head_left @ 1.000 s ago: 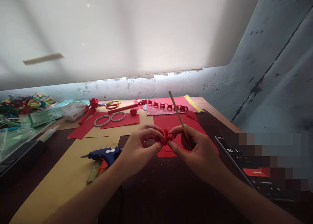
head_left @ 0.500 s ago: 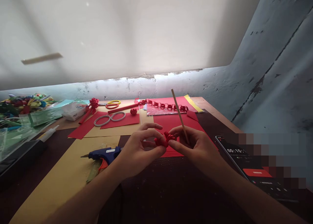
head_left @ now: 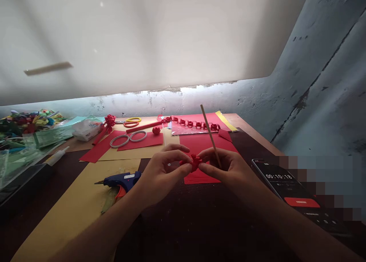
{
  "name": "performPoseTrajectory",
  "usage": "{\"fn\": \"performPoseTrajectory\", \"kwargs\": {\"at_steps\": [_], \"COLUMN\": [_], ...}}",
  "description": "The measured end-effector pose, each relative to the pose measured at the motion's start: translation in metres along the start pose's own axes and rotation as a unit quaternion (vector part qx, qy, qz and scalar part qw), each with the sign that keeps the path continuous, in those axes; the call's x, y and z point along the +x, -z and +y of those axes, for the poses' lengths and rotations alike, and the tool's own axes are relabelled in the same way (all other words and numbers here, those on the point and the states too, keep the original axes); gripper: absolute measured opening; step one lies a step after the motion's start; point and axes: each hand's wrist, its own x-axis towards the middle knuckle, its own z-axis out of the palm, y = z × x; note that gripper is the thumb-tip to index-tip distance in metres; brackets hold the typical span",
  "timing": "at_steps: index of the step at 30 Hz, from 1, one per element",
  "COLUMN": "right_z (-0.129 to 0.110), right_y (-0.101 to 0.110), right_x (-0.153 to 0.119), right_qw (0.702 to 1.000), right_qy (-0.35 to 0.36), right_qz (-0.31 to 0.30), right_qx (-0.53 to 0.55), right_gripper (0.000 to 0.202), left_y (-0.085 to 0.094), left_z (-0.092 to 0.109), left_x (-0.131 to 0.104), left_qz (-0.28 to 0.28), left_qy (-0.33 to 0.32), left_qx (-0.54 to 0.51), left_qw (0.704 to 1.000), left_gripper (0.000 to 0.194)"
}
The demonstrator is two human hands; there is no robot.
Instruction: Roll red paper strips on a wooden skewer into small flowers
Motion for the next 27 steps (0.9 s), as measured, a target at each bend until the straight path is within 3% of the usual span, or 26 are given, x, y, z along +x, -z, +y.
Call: {"fn": "performPoseTrajectory", "kwargs": {"at_steps": [5,16,27], "right_z": [0.0008,0.0006,0.0042], "right_y": [-0.0001,-0.0023,-0.0027], "right_x": [0.0004,-0.0045,-0.0056], "right_qw": [1.0,0.989,0.982], "right_qy": [0.003,0.073,0.089], "right_qz": [-0.006,0.069,0.073], "right_qx": [-0.001,-0.108,-0.147], "right_gripper": [0.024,0.019,0.016], "left_y": [-0.0001,0.0002,-0.0005], "left_z": [0.0013,-0.0003,0.0008], "left_x": [-0.0006,0.0006,0.0003], "left_qz": [0.0,0.012,0.011], "left_qy": [-0.002,-0.011,-0.003], "left_qx": [0.019,0.053,0.041], "left_qw": [1.0,0.998,0.999], "left_gripper": [0.013,0.017,0.017]}}
